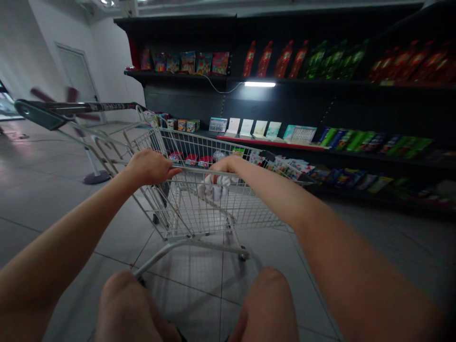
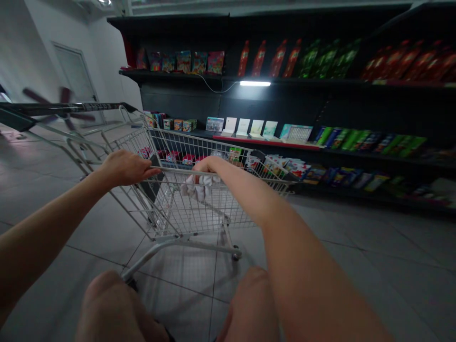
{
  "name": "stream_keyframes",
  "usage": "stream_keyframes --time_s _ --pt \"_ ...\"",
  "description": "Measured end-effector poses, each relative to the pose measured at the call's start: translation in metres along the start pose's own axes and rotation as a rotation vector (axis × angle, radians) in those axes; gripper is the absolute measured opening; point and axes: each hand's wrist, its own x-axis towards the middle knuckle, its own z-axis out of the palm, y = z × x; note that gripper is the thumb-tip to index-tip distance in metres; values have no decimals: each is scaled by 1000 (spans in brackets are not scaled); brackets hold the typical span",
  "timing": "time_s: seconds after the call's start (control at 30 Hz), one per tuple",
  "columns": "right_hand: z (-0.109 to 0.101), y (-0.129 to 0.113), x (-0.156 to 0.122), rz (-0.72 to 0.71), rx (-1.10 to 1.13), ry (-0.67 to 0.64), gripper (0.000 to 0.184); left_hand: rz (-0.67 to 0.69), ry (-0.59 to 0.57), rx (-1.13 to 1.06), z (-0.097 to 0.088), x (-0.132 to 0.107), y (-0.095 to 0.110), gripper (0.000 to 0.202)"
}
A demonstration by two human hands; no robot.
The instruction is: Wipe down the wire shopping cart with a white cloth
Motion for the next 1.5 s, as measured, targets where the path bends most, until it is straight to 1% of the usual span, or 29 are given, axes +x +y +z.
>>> stream_keyframes --time_s 0.07,0.1,0.17,0.2,0.23,0.3,0.37,0.43,0.5,0.57,0.63,0.7,0.73,0.77,0.8,0.83,0.9,0.93,1.0,1.03,1.07,1.1,1.13,1.2,1.23,1.3,1.37,1.4,1.5 --pt "-13 0 -13 15 88 -16 46 0 -11 -8 3 0 -6 74" --pt "-20 -2 -22 -8 142 3 49 1 -19 -13 5 1 -10 75" --pt "-28 -9 -39 -119 218 105 54 2 -37 -36 6 2 -16 76" --pt "-25 -14 -45 -190 222 178 54 6 -46 -54 6 3 -17 75" --pt "-17 -21 -49 -270 198 247 54 13 -49 -74 5 6 -17 72" --pt "11 -34 -47 -446 56 365 50 52 -47 -114 2 13 -11 62" --pt "44 -43 -38 -628 -179 508 46 138 -62 -145 -2 23 -1 50" --pt "70 -39 -29 -762 -414 663 43 237 -134 -189 -5 33 9 39" --pt "80 -19 -27 -828 -576 797 42 277 -215 -264 -4 41 13 37" --pt "76 18 -35 -848 -662 877 40 240 -231 -318 -1 44 12 45" --pt "65 67 -51 -823 -682 959 35 183 -162 -306 4 42 10 57" --pt "55 115 -68 -749 -631 1053 32 157 -82 -260 7 38 10 63" --pt "53 134 -75 -707 -594 1112 30 154 -52 -237 7 36 11 63" --pt "54 146 -79 -657 -555 1183 28 153 -36 -217 7 36 13 61" --pt "57 151 -80 -601 -519 1269 26 153 -33 -200 7 35 15 58" --pt "63 148 -78 -546 -493 1355 25 151 -37 -186 7 36 17 56" --pt "80 123 -65 -470 -491 1471 25 147 -41 -169 7 38 21 54" --pt "88 106 -56 -457 -513 1491 25 143 -41 -167 7 39 21 55" --pt "101 72 -40 -482 -569 1470 26 140 -35 -167 8 39 22 57" --pt "104 62 -35 -507 -594 1445 26 141 -34 -163 8 39 21 58" --pt "103 59 -35 -537 -619 1408 27 142 -38 -156 8 38 20 58" --pt "100 63 -38 -571 -644 1360 28 143 -46 -147 7 37 19 60" --pt "95 73 -43 -604 -667 1310 30 144 -52 -140 7 36 18 62" --pt "84 105 -59 -635 -675 1254 31 145 -73 -145 4 35 17 69" --pt "80 121 -67 -623 -640 1284 30 141 -89 -158 3 35 16 73" --pt "80 139 -73 -567 -498 1433 28 128 -122 -193 1 36 18 80" --pt "94 133 -62 -548 -369 1534 30 107 -142 -214 -1 37 20 83" --pt "105 124 -49 -569 -348 1538 32 102 -136 -215 -1 37 22 83" --pt "148 94 6 -673 -469 1433 35 112 -105 -207 -4 36 27 79"
